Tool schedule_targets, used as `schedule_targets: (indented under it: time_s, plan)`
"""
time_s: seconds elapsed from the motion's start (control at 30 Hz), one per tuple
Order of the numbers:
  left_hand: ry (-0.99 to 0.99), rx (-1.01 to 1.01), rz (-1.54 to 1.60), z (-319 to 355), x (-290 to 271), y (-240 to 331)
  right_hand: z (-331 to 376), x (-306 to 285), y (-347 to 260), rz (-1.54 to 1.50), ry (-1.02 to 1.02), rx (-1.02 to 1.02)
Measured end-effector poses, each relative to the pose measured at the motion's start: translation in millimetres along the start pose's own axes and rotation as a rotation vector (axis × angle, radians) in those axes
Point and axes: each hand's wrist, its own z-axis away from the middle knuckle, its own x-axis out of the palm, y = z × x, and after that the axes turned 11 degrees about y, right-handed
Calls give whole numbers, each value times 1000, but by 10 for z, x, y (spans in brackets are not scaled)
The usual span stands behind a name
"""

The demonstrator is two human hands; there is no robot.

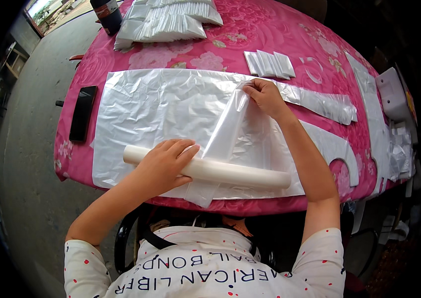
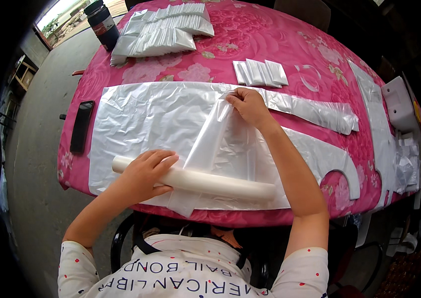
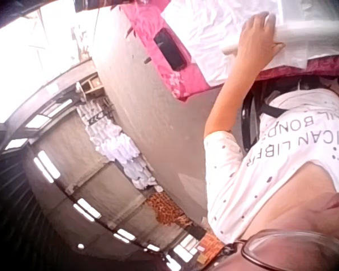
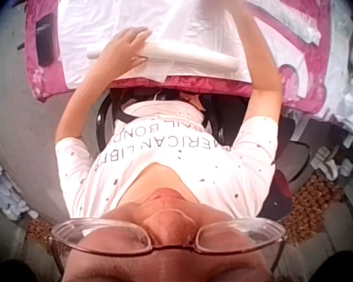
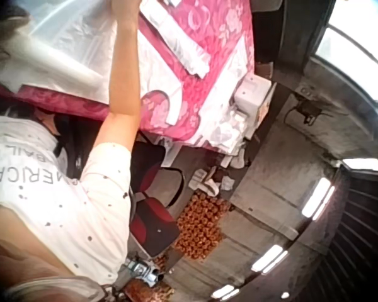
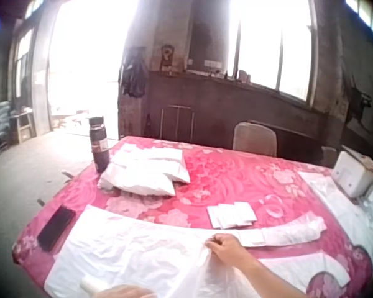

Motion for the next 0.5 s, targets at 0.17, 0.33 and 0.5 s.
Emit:
schedule_targets:
  time_s: [0.17,0.33,0.5]
  plan:
    - [-29,371,139,289,339,134,-85,63,-85,54,-51,11]
    - [-247,268,30,403,557,275,-147,15,-15,50,-51,69]
    - [-238,255,32,517,664,321,167,57,-310,0,274,40]
